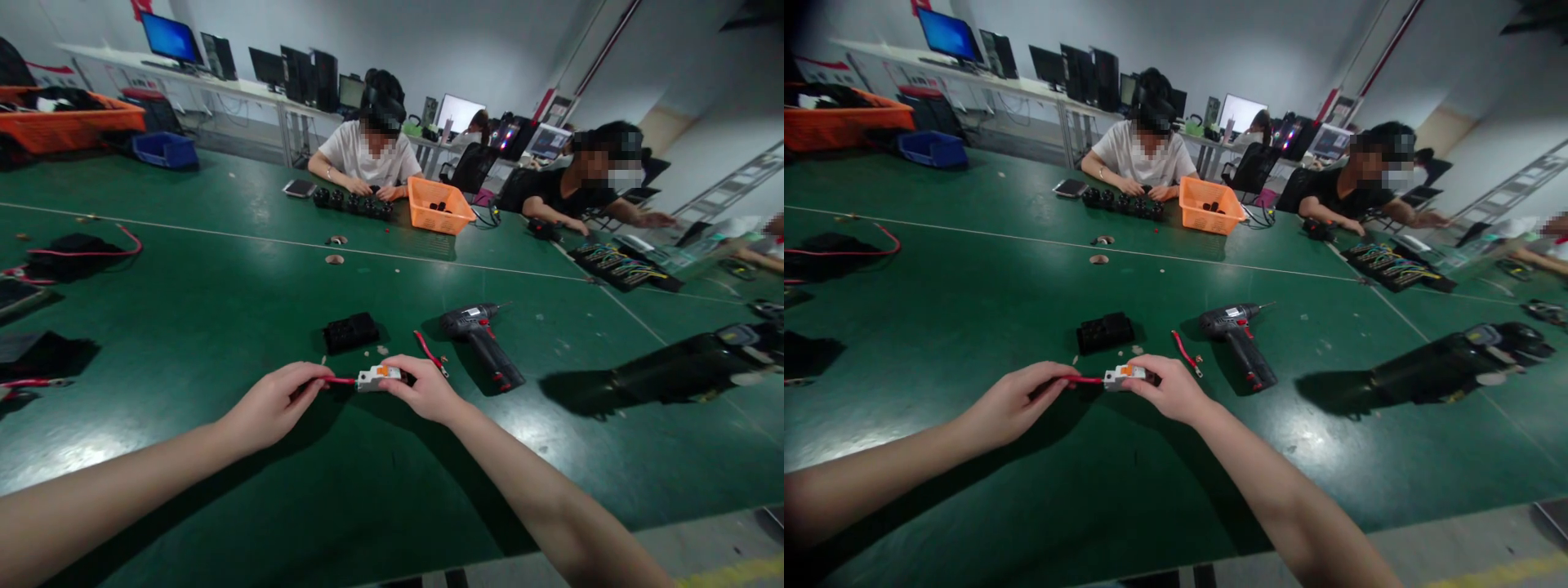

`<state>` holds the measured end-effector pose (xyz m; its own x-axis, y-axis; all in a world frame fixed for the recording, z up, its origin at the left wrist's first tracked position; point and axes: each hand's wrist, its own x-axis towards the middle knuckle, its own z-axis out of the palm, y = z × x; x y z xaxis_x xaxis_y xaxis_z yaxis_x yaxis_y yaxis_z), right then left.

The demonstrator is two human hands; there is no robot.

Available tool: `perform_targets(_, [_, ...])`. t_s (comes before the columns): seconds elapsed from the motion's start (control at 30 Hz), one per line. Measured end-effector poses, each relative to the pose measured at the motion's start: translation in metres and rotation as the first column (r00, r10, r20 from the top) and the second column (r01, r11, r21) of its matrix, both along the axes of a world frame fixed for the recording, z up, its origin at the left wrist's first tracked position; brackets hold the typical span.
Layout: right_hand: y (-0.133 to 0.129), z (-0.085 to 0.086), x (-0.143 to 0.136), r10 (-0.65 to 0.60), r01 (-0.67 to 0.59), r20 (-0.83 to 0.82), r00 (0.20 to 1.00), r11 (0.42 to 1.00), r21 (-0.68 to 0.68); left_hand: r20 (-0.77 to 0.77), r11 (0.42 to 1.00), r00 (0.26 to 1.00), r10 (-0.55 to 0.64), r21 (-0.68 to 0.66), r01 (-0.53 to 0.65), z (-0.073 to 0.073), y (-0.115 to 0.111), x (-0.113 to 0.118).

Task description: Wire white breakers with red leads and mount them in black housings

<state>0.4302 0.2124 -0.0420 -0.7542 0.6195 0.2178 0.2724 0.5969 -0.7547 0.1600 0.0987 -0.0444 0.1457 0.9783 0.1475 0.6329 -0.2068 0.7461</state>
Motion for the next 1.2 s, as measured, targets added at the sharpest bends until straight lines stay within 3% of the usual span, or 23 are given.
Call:
perform_targets(0.3, [0.001, -0.003, 0.003, -0.001, 0.001, -0.012, 1.0, 1.0, -0.019, -0.177, 0.985, 0.98, -0.086, 0.129, 0.11, -0.003, 0.006, 0.001])
perform_targets(0.6, [0.002, -0.004, -0.003, 0.004, -0.007, -0.039, 0.999, 0.998, -0.056, -0.121, 0.993, 0.991, -0.059, 0.09, 0.07, 0.0, 0.007, 0.006])
perform_targets(0.97, [-0.002, 0.004, 0.005, 0.029, -0.034, 0.038, 0.999, 0.991, 0.128, -0.118, 0.994, 0.988, -0.097, 0.038, 0.102, -0.002, 0.007, 0.0])
perform_targets(1.2, [0.002, 0.006, 0.007, 0.052, -0.054, 0.017, 0.998, 0.992, 0.113, -0.116, 0.995, 0.991, -0.069, 0.06, 0.076, -0.001, 0.008, 0.001])
